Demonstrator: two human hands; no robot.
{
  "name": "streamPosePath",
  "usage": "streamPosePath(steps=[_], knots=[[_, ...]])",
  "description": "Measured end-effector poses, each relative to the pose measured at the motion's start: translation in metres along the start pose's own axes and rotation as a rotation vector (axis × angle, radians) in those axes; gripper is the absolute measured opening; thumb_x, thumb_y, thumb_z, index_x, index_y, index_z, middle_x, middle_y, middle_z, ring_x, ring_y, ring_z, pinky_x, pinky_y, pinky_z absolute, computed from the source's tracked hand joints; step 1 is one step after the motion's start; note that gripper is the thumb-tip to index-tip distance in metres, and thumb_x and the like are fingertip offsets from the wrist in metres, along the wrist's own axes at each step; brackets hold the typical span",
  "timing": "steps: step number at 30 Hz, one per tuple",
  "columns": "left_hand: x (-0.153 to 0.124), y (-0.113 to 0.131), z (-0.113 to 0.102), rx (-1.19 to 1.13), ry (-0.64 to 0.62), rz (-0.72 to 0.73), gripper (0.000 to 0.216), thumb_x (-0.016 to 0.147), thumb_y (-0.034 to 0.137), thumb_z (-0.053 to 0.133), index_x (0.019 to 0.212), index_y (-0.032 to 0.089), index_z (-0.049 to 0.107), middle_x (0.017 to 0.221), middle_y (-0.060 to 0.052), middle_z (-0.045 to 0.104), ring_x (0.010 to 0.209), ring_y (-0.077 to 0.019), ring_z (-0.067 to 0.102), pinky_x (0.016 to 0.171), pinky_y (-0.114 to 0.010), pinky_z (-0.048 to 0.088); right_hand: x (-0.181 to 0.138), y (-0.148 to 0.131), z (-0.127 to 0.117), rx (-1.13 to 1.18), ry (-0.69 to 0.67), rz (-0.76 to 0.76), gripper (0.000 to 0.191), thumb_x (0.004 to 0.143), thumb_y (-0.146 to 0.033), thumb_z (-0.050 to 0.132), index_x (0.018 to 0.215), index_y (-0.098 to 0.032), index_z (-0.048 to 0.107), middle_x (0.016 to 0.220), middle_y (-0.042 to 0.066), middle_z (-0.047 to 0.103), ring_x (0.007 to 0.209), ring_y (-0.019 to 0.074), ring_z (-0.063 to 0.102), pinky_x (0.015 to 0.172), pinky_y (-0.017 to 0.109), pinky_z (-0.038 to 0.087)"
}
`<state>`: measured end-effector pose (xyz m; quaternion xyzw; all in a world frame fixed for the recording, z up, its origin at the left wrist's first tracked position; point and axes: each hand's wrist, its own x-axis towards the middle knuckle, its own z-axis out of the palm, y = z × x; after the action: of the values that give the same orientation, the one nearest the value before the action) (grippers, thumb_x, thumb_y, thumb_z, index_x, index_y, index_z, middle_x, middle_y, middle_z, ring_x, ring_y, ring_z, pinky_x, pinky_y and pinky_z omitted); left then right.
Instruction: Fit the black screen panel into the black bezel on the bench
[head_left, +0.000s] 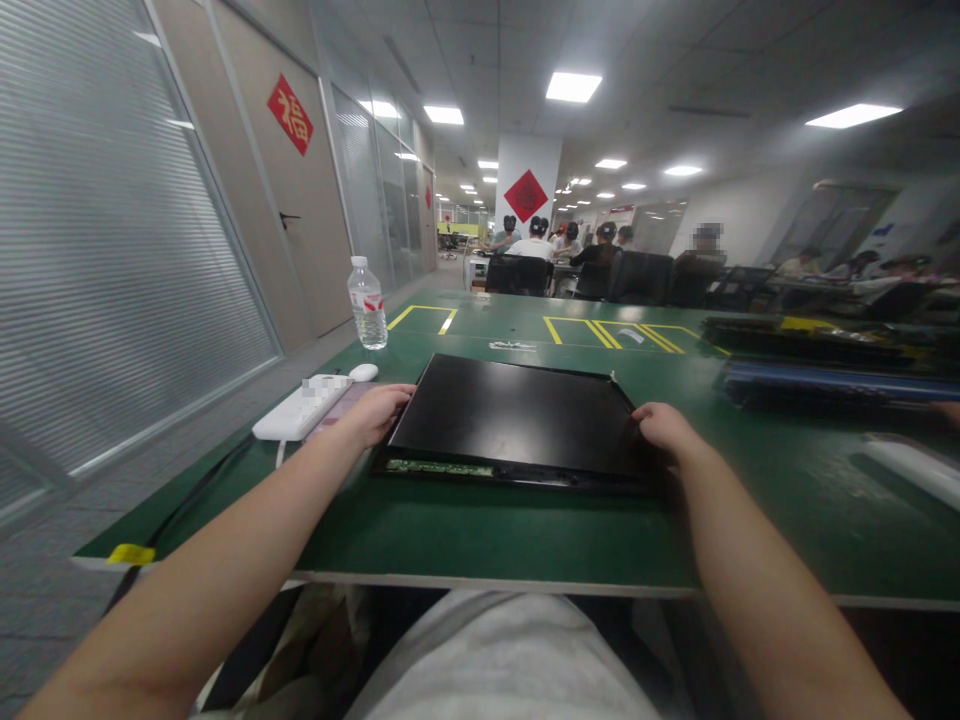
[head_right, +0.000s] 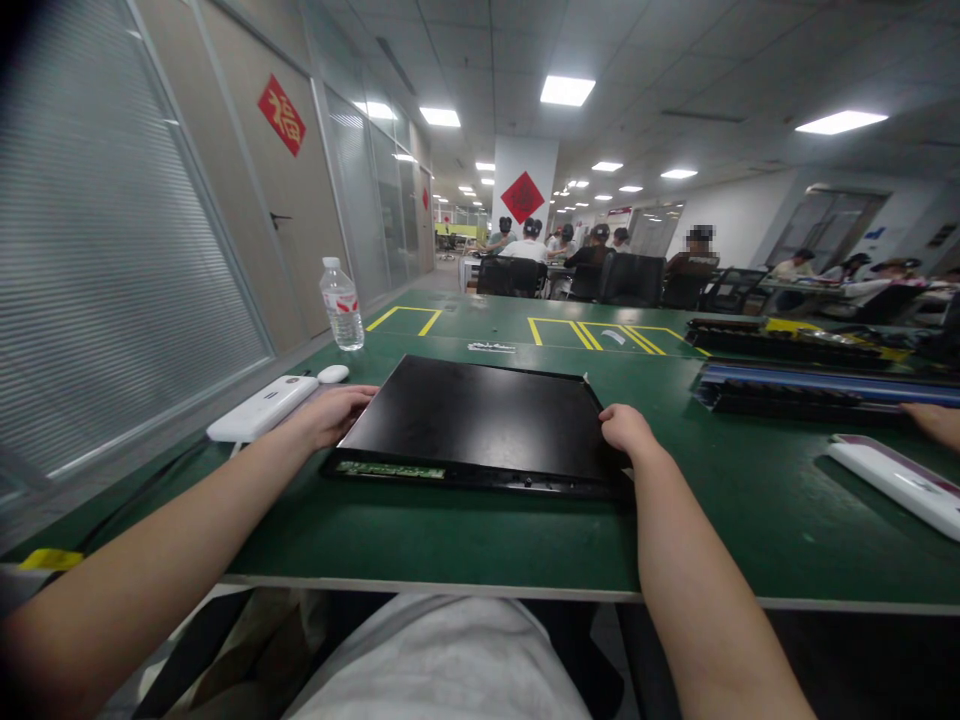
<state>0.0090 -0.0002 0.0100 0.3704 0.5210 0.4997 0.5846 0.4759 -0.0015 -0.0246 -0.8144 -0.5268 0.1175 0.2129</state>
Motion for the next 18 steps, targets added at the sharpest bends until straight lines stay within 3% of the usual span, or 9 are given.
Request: streamPosePath(steps=[6,13,18], knots=[[0.0000,-0.0018,-0.0012,0.115,0.078,0.069,0.014,0.071,0.015,0.078,0.085,0.015,0.078,0.072,-0.008,0.076,0.059,-0.0219,0.071,0.049,-0.026,0.055,-0.0039,-0.0039,-0.0011,-0.014,-0.022,-0.019,0.034,0.070,-0.003,0.064,0.097,-0.018,0.080,0.100,0.012,0.078,0.095,0.0255,0.072,0.085,0.030,0.054],[-0.0015,-0.0015,-0.0082,0.268,0.001,0.142,0.034,0.052,0.020,0.094,0.082,0.015,0.078,0.082,-0.010,0.079,0.075,-0.0269,0.074,0.063,-0.030,0.057,-0.0079,-0.0095,-0.0032,-0.058,-0.018,-0.049,0.038,0.071,0.000,0.061,0.099,-0.016,0.080,0.109,0.013,0.077,0.105,0.0266,0.071,0.091,0.030,0.053],[-0.0014,-0.0010,-0.0095,0.280,-0.025,0.196,0.035,0.052,0.019,0.094,0.082,0.014,0.079,0.082,-0.010,0.078,0.077,-0.0257,0.073,0.066,-0.029,0.056,-0.0080,-0.0100,-0.0029,-0.049,-0.022,-0.048,0.035,0.071,-0.001,0.062,0.097,-0.017,0.080,0.105,0.012,0.077,0.101,0.0257,0.072,0.088,0.029,0.053]])
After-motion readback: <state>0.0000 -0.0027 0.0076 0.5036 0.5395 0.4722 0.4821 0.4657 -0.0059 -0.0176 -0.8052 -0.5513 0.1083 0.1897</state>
